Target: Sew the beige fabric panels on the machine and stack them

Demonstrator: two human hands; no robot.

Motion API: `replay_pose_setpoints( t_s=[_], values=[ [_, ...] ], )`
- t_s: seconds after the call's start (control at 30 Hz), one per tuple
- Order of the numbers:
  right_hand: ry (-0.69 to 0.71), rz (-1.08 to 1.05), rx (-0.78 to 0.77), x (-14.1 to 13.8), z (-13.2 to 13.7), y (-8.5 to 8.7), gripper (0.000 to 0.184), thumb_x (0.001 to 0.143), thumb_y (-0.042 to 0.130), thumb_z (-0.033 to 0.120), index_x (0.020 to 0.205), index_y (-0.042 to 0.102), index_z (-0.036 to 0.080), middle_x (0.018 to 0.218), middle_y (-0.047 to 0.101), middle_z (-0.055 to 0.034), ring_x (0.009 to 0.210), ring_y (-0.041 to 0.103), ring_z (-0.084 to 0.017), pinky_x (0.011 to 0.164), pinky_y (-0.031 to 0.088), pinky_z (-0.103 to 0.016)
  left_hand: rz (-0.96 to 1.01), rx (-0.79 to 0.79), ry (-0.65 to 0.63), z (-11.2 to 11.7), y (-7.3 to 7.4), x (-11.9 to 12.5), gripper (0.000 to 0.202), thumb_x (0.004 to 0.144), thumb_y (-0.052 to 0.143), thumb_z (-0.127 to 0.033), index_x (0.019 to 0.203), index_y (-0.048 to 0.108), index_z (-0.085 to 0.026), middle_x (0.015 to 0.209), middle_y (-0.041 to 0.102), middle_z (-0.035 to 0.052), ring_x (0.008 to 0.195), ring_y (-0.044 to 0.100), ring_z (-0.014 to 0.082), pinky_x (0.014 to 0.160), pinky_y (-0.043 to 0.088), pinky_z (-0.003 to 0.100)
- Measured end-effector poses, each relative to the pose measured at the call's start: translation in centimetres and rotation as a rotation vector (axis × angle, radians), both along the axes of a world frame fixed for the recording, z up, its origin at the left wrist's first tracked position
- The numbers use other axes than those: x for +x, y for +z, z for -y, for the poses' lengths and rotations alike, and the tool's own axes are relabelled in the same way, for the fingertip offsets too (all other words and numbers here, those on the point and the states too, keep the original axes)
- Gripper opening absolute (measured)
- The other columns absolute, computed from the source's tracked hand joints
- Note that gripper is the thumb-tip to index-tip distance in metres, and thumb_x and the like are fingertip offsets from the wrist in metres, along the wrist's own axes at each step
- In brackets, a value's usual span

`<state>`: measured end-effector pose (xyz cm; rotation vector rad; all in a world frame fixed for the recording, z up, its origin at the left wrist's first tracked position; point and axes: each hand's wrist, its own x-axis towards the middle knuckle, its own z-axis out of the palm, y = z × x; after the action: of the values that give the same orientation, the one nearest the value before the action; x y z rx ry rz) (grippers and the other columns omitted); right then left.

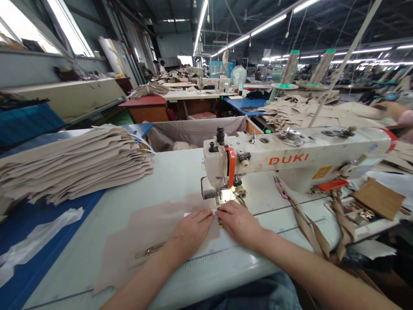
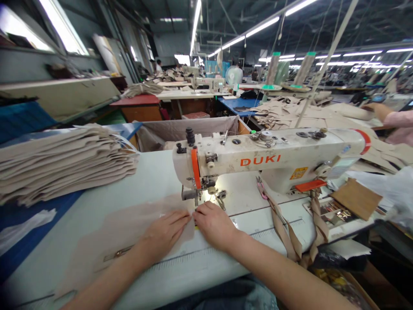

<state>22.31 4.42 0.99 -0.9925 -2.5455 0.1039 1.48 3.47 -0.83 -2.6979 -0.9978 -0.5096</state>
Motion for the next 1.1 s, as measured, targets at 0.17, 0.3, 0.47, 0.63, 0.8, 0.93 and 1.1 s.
replay_pose_setpoints(
  t_s=[0.17,0.3,0.47,0.63,0.8,0.93,1.1],
  values=[
    [0.04,0.091,0.062,0.0,-0.3,0.0,0.016,0.092,0.059,0.014,0.105,0.067,0.013,0.092,0.066,-0.0083,0.088,0.057,-0.022,0.083,0.05,-0.034,-0.03,-0.03,0.041,0.7,-0.2,-0.3,0.041,0.098,0.031,-0.014,0.121,0.064,-0.015,0.12,0.069,0.0093,0.113,0.061,0.0176,0.1,0.049,0.033],
    [0.057,0.114,0.061,0.2,-0.7,0.2,0.015,0.092,0.058,0.014,0.104,0.068,0.013,0.093,0.066,-0.0083,0.09,0.057,-0.022,0.084,0.048,-0.034,-0.003,-0.012,0.043,0.6,0.3,-0.1,0.038,0.098,0.033,-0.016,0.118,0.065,-0.014,0.118,0.07,0.0093,0.112,0.063,0.0178,0.099,0.05,0.032],
    [0.052,0.146,0.073,0.7,-2.0,0.2,0.014,0.094,0.056,0.015,0.099,0.069,0.014,0.09,0.067,-0.0072,0.089,0.058,-0.021,0.084,0.047,-0.032,-0.011,-0.007,0.038,-0.7,0.2,0.6,0.037,0.098,0.035,-0.017,0.118,0.065,-0.013,0.117,0.071,0.0085,0.11,0.064,0.018,0.097,0.051,0.032],
    [-0.003,0.144,0.09,1.2,-3.1,-0.1,0.015,0.094,0.055,0.014,0.097,0.069,0.013,0.091,0.067,-0.0088,0.084,0.058,-0.02,0.078,0.046,-0.031,-0.03,0.0,0.005,-2.8,-0.6,1.1,0.038,0.099,0.034,-0.017,0.119,0.065,-0.013,0.12,0.07,0.0095,0.114,0.063,0.0173,0.1,0.049,0.032],
    [-0.029,0.119,0.1,1.2,-3.5,-0.2,0.017,0.095,0.052,0.013,0.096,0.069,0.013,0.088,0.065,-0.0081,0.08,0.058,-0.018,0.076,0.045,-0.029,0.02,0.002,0.008,-3.8,-0.5,1.3,0.038,0.1,0.033,-0.018,0.118,0.066,-0.013,0.12,0.07,0.0089,0.113,0.063,0.0166,0.099,0.051,0.031],
    [-0.033,0.095,0.101,1.2,-3.4,-0.2,0.02,0.095,0.049,0.014,0.092,0.069,0.014,0.085,0.065,-0.0082,0.079,0.058,-0.019,0.075,0.044,-0.03,0.07,-0.019,0.001,-4.1,-0.2,1.4,0.035,0.099,0.036,-0.018,0.119,0.065,-0.013,0.119,0.07,0.0095,0.113,0.063,0.0176,0.099,0.051,0.033],
    [-0.052,0.078,0.102,1.1,-3.4,-0.2,0.02,0.095,0.049,0.014,0.091,0.068,0.014,0.082,0.065,-0.0079,0.079,0.058,-0.02,0.075,0.043,-0.031,0.08,-0.016,-0.019,-4.3,-0.2,1.5,0.035,0.098,0.037,-0.015,0.119,0.065,-0.013,0.119,0.07,0.0096,0.113,0.062,0.0178,0.099,0.051,0.033]
  ],
)
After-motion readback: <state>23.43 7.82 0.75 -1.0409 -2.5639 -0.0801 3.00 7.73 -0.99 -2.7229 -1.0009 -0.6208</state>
